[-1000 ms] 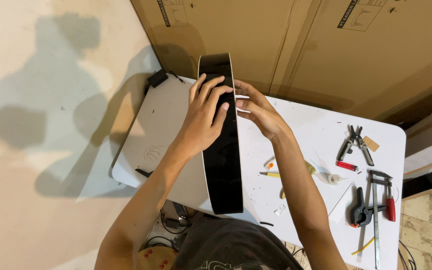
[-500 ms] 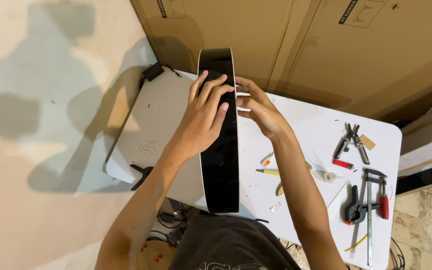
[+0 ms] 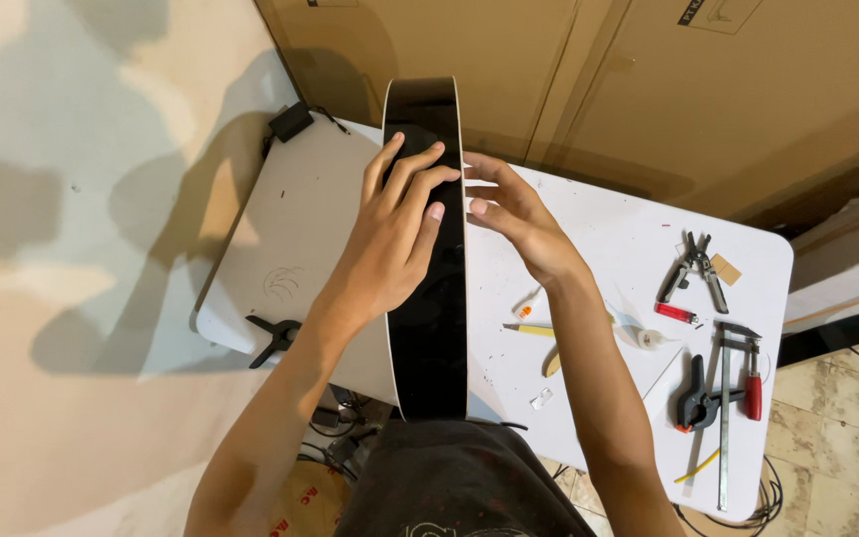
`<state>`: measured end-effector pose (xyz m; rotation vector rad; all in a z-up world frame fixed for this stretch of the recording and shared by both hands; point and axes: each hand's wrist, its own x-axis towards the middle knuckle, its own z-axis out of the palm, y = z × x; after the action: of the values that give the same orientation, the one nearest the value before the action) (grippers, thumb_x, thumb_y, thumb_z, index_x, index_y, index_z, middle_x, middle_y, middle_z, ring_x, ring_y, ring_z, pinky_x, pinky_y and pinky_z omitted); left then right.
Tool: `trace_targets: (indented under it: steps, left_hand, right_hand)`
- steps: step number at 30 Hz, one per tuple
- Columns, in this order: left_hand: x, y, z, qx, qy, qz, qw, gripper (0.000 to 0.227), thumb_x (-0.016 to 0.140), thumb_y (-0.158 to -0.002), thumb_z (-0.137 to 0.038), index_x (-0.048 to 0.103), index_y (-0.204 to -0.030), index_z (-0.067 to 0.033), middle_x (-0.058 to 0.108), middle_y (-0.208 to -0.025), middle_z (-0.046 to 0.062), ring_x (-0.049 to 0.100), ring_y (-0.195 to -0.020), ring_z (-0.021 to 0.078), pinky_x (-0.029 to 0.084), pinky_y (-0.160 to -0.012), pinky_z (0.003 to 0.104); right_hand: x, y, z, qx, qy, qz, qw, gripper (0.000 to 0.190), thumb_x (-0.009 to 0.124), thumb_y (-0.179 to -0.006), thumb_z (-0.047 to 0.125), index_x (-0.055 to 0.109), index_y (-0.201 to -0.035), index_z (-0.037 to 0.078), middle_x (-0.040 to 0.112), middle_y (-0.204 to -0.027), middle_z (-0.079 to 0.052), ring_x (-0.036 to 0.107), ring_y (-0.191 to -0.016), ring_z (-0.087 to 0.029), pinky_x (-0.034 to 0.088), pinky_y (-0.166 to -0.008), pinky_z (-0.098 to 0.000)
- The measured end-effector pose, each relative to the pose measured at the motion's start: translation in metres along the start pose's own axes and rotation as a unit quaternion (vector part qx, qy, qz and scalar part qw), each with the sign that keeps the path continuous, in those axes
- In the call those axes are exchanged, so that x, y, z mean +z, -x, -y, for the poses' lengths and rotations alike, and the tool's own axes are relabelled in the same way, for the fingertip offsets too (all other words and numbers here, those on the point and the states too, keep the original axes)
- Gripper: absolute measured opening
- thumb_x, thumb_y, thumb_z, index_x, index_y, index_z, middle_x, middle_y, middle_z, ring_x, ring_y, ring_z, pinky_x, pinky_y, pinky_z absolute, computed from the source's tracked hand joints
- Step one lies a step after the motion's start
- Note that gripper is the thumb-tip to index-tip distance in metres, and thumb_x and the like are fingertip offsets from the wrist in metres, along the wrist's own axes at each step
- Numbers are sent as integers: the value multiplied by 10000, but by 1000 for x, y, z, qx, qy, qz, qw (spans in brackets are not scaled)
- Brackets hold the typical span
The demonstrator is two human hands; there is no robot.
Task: The person applies glue to the edge of a black guitar body and presses the binding strip into place. They repeatedly smooth the binding with their fingers and use a utility knife to trim excess material along the edge.
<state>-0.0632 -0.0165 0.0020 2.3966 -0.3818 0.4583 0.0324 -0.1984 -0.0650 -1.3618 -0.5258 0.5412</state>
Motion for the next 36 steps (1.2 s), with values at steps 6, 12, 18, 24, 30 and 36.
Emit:
trace_targets:
  steps: [6,12,18,24,30,36]
  left_hand:
    - [0,3,-2,-22,18,-9,1000,307,391,-1061,-79,538,-1331,-79,445,-1403,145,236,-1442,506,221,-1200,615]
    - [-2,3,3,-16,31,-1,999,299,413,-1065,-101,551,-1330,-84,412,-1318,125,233,-1435,488,220,-1198,626]
    - [-8,-3,7,19,28,-10,999,319,371,-1091,-134,567,-1325,-44,380,-1260,121,239,-1419,464,181,-1204,613]
    - [-14,-9,12,42,7,0,999,309,398,-1095,-96,563,-1337,3,373,-1275,161,241,-1406,492,176,-1194,626]
    - [-11,-11,15,37,1,-11,999,303,401,-1093,-92,559,-1338,-9,380,-1268,156,255,-1399,486,172,-1196,620]
    - [-3,-8,15,9,7,-42,999,292,414,-1071,-108,582,-1305,-64,405,-1245,107,278,-1405,465,200,-1186,621]
  right_hand:
    - [-58,41,-131,12,69,-124,990,433,596,-1028,218,552,-1384,-26,584,-1137,-185,605,-1107,-339,537,-971,-495]
    - [-119,164,-377,231,554,-164,783,356,752,-887,275,714,-1237,215,678,-1108,-87,679,-1068,-327,542,-902,-442]
    - [-66,225,-339,120,646,-162,737,420,700,-828,132,676,-1245,177,551,-1329,-121,437,-1371,-372,308,-1204,-565]
    - [-83,249,-350,128,630,-236,729,310,616,-887,105,692,-1184,152,513,-1328,-78,493,-1276,-325,418,-1099,-518]
    - [-124,215,-370,212,590,-424,654,552,793,-747,311,531,-1196,124,510,-1058,-125,582,-996,-379,533,-807,-533]
    - [-153,169,-394,319,551,-387,667,867,738,-713,468,353,-1398,101,597,-1078,-200,649,-1003,-455,506,-840,-592]
